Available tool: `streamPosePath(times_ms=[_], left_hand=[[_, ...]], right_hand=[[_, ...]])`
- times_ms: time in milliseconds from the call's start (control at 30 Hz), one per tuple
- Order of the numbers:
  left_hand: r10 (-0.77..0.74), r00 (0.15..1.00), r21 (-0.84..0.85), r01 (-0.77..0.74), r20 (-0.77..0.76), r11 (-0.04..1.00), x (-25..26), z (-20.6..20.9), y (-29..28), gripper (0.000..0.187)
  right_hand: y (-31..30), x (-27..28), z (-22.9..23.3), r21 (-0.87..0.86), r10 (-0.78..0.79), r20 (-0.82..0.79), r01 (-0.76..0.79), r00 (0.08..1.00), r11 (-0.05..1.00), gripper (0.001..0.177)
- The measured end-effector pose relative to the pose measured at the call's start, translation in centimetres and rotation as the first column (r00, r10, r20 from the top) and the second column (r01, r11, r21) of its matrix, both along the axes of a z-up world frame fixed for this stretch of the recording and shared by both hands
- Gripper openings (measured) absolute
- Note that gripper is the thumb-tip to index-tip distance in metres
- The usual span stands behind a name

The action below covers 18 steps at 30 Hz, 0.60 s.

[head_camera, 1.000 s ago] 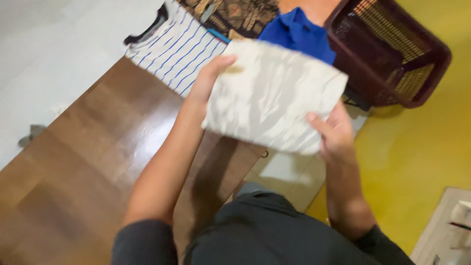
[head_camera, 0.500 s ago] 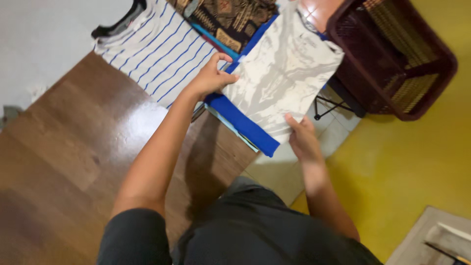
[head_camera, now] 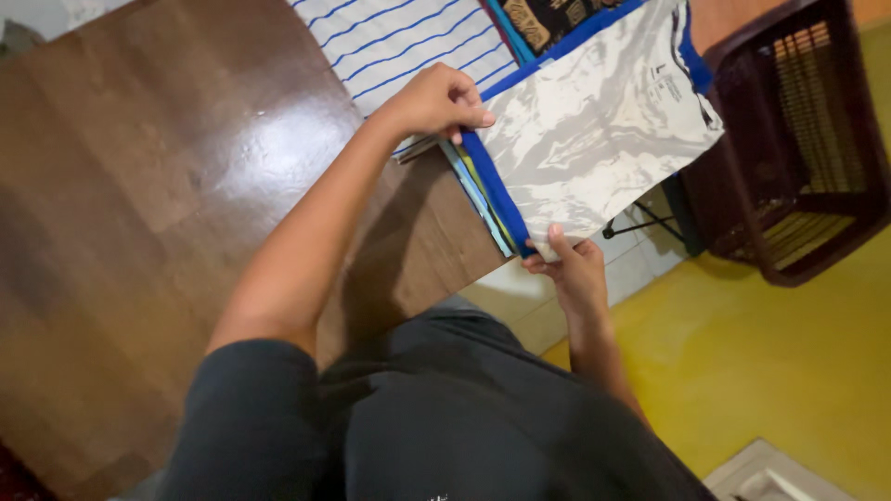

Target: The person takes various clothing items from a basket, spreads them out on a table, and folds them one at a time, including a t-shirt, a dress, and a striped shirt.

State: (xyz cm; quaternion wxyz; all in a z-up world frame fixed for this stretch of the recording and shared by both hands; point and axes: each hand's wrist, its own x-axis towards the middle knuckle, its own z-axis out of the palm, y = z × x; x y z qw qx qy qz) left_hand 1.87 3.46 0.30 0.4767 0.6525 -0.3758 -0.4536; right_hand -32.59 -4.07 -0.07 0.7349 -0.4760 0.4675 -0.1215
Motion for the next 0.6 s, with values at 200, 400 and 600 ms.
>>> streamPosePath(times_ms=[200, 400, 600], left_hand=[[-0.137, 0.990, -0.218, 0.142, 0.038, 0.965, 1.4, -2.7, 0.3, 0.026], [0.102, 0.995, -0.302, -0.102, -0.017, 0.948, 0.3, -6.9, 1.2, 0.021], [0.609, 0.793, -0.379, -0.568, -0.015, 0.730, -2.6, -13.5, 9.5, 0.020]], right_hand=[[-0.4, -1.3, -0.5, -0.061, 0.039, 0.019, -0.038, 0.999, 0.997, 0.034], [1.3, -2.1, -1.9, -0.148, 0.086, -0.061, -0.095, 0.994, 0.984, 0.032], [4.4, -0.4, -5.3, 0.092, 0.843, -0.310, -0.868, 0.441, 0.488, 0.025]])
